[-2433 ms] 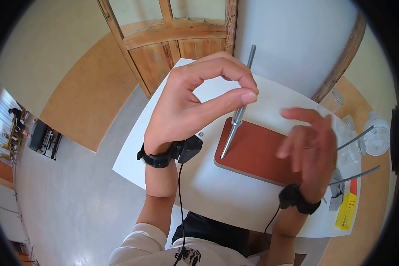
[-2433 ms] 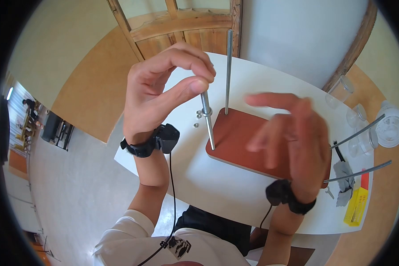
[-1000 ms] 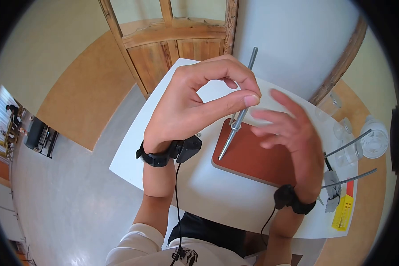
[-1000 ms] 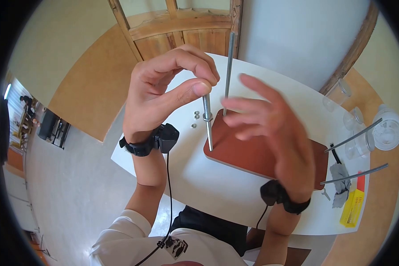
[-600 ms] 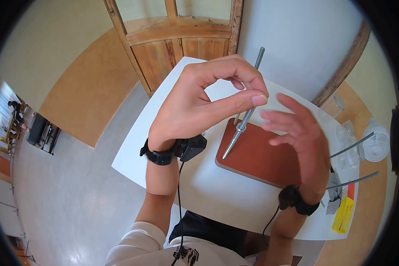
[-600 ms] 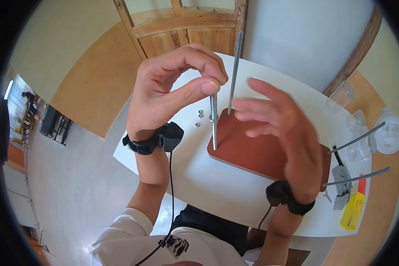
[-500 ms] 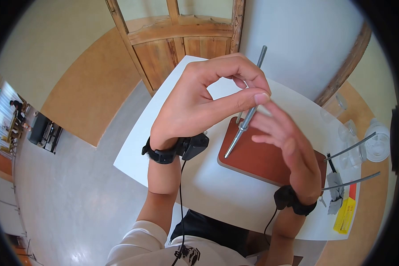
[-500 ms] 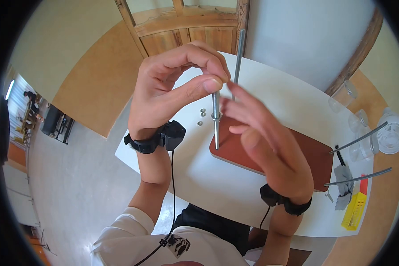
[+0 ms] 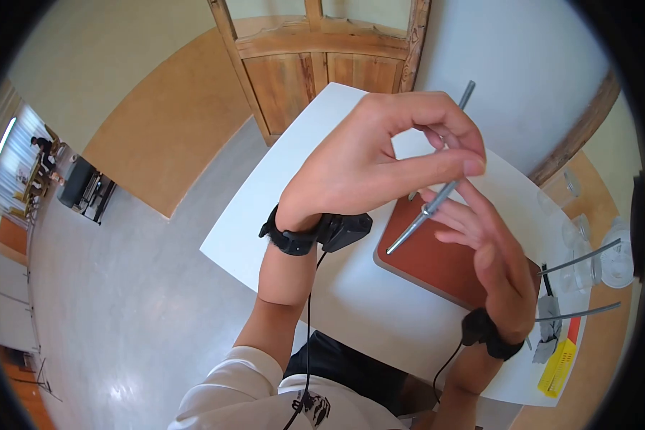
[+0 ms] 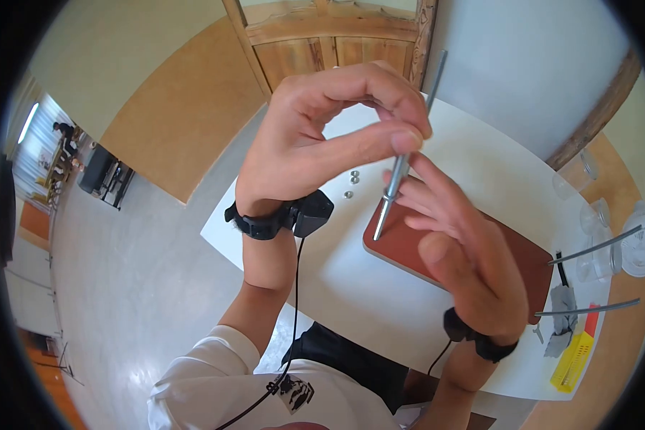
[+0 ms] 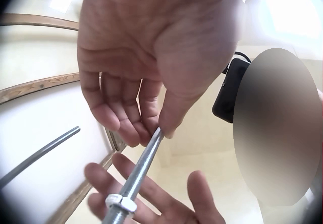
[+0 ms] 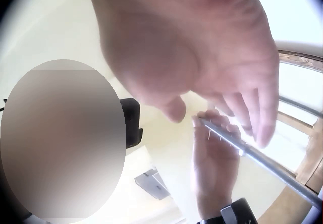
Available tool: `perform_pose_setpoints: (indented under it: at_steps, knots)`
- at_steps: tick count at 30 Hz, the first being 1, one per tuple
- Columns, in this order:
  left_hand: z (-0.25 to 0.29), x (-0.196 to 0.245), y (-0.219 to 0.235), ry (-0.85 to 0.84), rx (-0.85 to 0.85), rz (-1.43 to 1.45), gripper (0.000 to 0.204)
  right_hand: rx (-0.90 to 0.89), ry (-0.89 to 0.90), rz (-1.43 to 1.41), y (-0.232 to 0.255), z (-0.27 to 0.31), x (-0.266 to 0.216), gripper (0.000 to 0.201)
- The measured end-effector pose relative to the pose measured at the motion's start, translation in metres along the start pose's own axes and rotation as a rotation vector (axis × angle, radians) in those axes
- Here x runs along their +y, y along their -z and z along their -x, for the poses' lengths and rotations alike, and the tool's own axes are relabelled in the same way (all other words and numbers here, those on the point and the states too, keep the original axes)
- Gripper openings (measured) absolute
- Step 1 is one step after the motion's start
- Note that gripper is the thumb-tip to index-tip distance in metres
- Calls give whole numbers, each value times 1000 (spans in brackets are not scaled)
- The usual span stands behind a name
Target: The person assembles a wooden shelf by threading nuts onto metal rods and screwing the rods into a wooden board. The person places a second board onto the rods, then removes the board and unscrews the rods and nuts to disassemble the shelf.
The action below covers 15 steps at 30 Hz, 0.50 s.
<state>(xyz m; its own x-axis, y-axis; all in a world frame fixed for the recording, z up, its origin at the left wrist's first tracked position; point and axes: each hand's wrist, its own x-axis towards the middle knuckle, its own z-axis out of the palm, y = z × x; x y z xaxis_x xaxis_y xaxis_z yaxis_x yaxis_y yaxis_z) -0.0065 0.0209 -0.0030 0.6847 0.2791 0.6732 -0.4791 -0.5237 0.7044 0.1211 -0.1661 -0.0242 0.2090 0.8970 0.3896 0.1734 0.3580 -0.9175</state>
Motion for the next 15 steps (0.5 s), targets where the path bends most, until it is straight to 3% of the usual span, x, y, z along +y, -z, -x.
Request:
perform_pose_setpoints:
  at_steps: [2,4,6,8,10,11,12,14,15]
  knots:
    - [0,2,0,-65,-26,13,13,-45,-202,179,23,6,-19,63]
    - [-1,0,-2,-69,25,-55,12,-78,-135,177,41,14,-17,64]
    - [-1,-2,0,-115,-4,21,19,23,-92,243,43,16,-27,64]
    - [-1,-2,0,-103,-1,18,19,42,-125,230,26,10,-25,68]
    - [0,0,-1,-93,-2,16,19,78,-2,300,1,-3,-6,74]
    - [1,1,-1,-63,-9,27,19,-81,17,308,7,0,8,78]
    - [1,2,0,-32,-15,39,19,-85,16,304,5,1,7,78]
    - [0,8,2,-41,-31,39,19,-266,-8,322,-1,2,2,76]
    - [1,10,5,-55,-51,43,19,-272,-13,524,21,4,-15,74]
